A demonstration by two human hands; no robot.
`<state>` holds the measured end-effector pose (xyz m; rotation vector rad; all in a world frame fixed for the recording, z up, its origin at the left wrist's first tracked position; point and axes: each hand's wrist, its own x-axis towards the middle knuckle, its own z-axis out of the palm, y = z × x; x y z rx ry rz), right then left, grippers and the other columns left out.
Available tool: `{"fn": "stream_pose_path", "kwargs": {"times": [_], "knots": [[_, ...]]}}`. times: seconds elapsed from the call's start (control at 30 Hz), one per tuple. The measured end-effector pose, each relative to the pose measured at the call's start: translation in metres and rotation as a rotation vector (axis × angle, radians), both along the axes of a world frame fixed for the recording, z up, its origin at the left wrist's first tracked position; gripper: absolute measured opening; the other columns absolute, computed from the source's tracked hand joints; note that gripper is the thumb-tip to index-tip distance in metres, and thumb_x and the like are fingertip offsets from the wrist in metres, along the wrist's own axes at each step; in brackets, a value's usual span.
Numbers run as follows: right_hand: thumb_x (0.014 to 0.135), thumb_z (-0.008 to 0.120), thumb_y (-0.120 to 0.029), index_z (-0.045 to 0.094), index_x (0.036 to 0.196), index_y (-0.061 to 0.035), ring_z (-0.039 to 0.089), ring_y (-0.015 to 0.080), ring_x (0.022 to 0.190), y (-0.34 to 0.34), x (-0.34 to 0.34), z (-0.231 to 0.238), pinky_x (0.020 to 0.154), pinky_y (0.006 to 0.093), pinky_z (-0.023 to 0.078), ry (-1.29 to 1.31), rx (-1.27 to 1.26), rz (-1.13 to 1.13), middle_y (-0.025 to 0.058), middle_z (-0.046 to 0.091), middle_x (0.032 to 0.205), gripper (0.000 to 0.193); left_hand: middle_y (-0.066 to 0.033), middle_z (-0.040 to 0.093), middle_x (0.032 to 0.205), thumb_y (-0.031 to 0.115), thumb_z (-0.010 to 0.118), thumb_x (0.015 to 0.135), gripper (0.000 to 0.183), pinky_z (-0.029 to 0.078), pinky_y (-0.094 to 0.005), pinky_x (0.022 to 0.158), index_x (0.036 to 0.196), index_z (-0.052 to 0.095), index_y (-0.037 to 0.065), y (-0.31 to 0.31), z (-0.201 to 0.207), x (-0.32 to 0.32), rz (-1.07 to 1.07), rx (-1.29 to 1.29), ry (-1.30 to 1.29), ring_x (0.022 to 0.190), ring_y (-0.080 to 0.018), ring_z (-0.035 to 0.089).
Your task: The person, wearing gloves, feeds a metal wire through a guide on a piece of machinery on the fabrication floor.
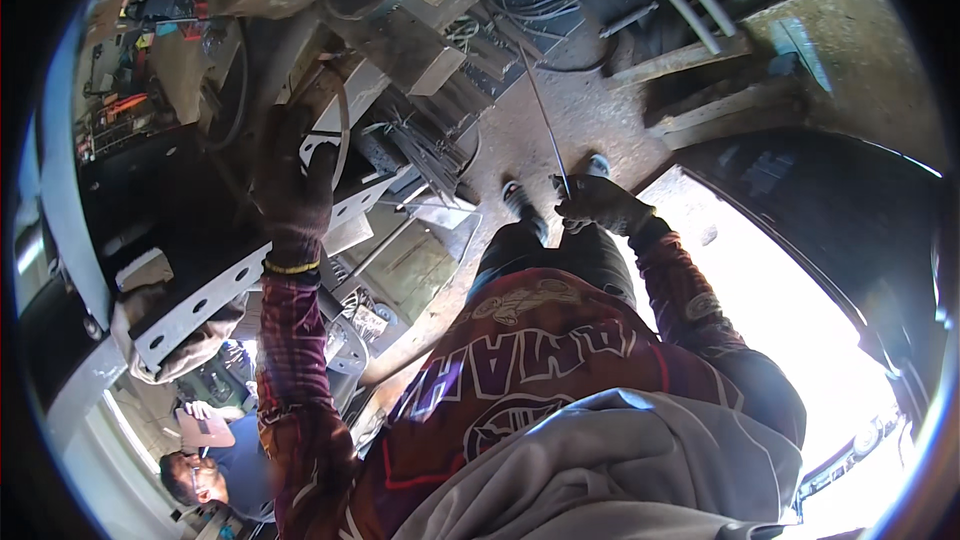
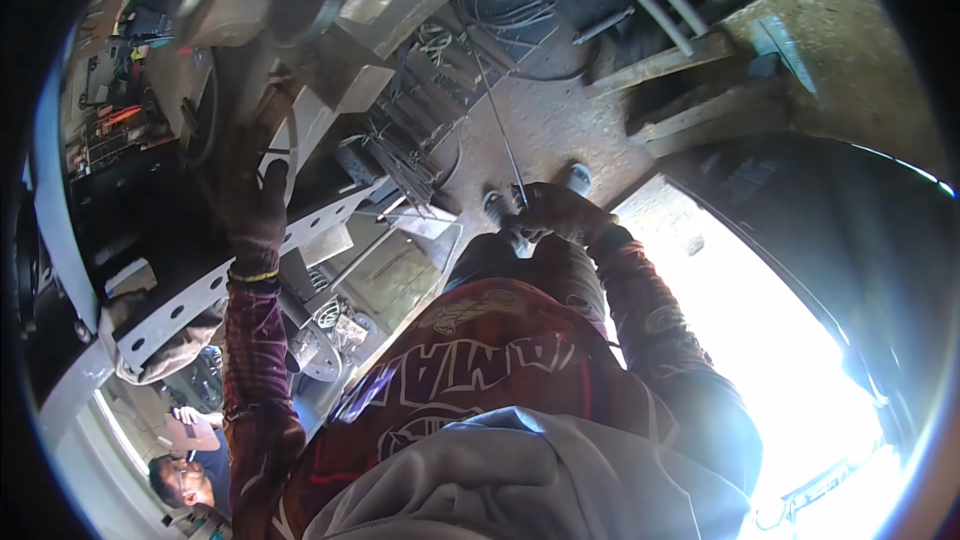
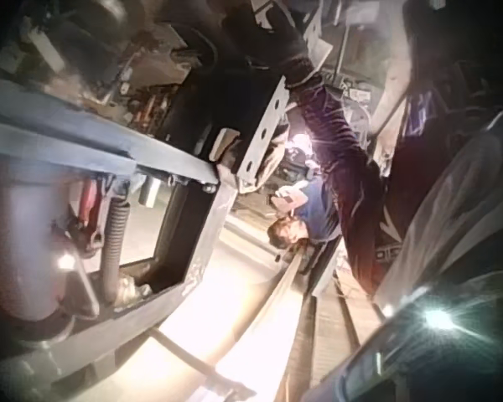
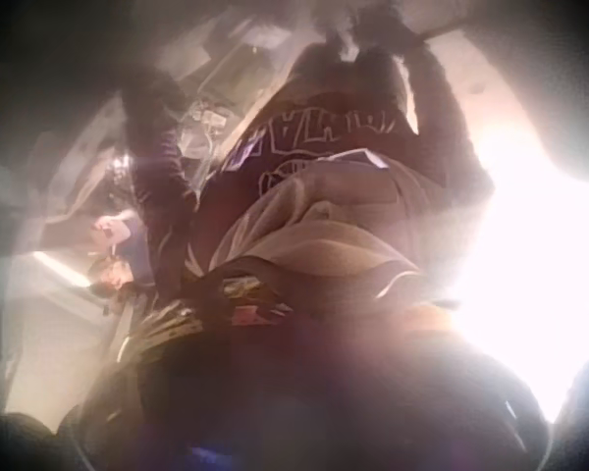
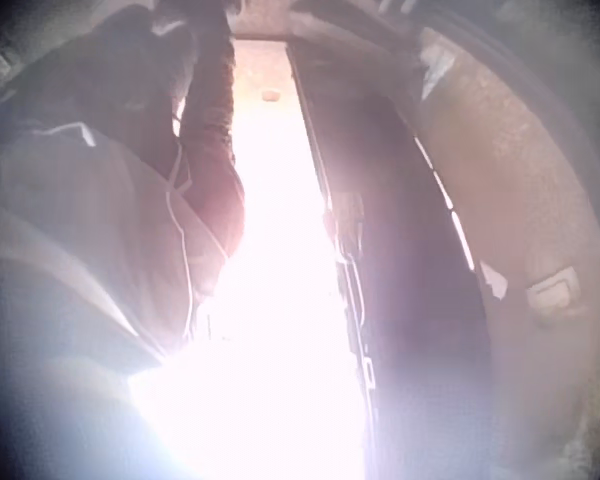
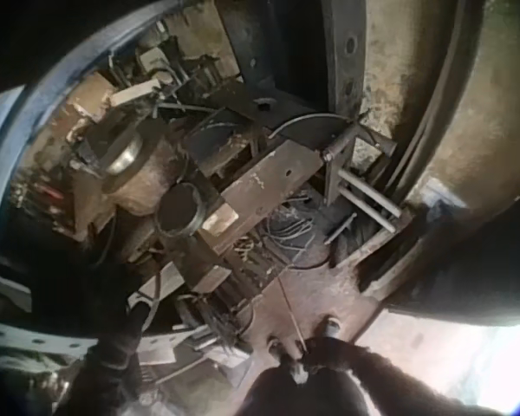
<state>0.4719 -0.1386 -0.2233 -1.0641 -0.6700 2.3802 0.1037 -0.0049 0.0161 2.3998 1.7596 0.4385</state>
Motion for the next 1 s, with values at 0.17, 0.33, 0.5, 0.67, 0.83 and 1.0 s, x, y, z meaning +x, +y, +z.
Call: {"fn": "stream_pose_path", "kwargs": {"times": [0.17, 0.33, 0.5, 0.67, 0.83, 1.0], "knots": [[0.091, 0.072, -0.014, 0.055, 0.118, -0.0013, 0.064, 0.0138, 0.078, 0.007, 0.018, 0.119, 0.070, 0.0292, 0.055, -0.184, 0.395, 0.018, 0.0062, 0.065, 0.090, 0.034, -0.0160, 0.064, 0.125, 0.021, 0.071, 0.082, 0.039, 0.052, -0.0431, 0.089, 0.118, 0.067, 0.009, -0.011, -0.001, -0.001, 0.053, 0.218, 0.048, 0.105, -0.0353, 0.063], [0.101, 0.060, -0.028, 0.051, 0.132, 0.0009, 0.057, 0.0085, 0.068, -0.004, 0.015, 0.182, 0.060, 0.0236, 0.048, -0.181, 0.421, -0.401, 0.0009, 0.059, 0.081, 0.043, -0.0165, 0.066, 0.119, 0.024, 0.072, 0.082, 0.035, 0.052, -0.0426, 0.087, 0.113, 0.069, 0.009, -0.007, 0.017, 0.008, -0.005, 0.217, -0.127, 0.104, -0.0350, 0.064], [0.106, 0.050, -0.031, 0.050, 0.137, -0.0018, 0.053, 0.0055, 0.061, -0.006, -0.032, 0.200, 0.053, 0.0212, 0.044, -0.345, 0.479, -0.384, -0.0020, 0.055, 0.074, 0.043, -0.0148, 0.068, 0.110, 0.028, 0.072, 0.083, 0.031, 0.053, -0.0443, 0.084, 0.108, 0.069, 0.010, 0.002, 0.003, -0.015, -0.065, 0.261, -0.085, 0.104, -0.0326, 0.065], [0.101, 0.055, -0.029, 0.047, 0.143, -0.0046, 0.060, 0.0058, 0.068, 0.008, -0.062, 0.215, 0.057, 0.0223, 0.049, -0.625, 0.988, -0.099, 0.0000, 0.062, 0.088, 0.049, -0.0115, 0.069, 0.110, 0.016, 0.056, 0.094, 0.022, 0.055, -0.0450, 0.079, 0.112, 0.068, 0.015, -0.003, 0.033, -0.057, -0.145, 0.376, 0.459, 0.101, -0.0301, 0.067], [0.079, 0.071, -0.010, 0.058, 0.126, -0.0041, 0.062, 0.0267, 0.114, 0.052, -0.074, 0.216, 0.093, 0.0385, 0.054, -1.283, 1.772, 0.323, 0.0151, 0.058, 0.135, 0.049, -0.0110, 0.066, 0.106, 0.024, 0.055, 0.097, 0.024, 0.055, -0.0458, 0.076, 0.118, 0.063, 0.015, 0.001, 0.023, -0.088, -0.028, 0.292, 0.348, 0.097, -0.0288, 0.067], [0.078, 0.073, -0.014, 0.056, 0.129, -0.0035, 0.055, 0.0255, 0.125, 0.056, -0.081, 0.214, 0.104, 0.0373, 0.047, -1.470, 1.848, 0.477, 0.0130, 0.055, 0.138, 0.054, -0.0100, 0.065, 0.102, 0.035, 0.055, 0.098, 0.025, 0.055, -0.0474, 0.074, 0.114, 0.063, 0.017, 0.006, -0.024, -0.102, 0.016, 0.306, 0.073, 0.092, -0.0299, 0.067]]}}
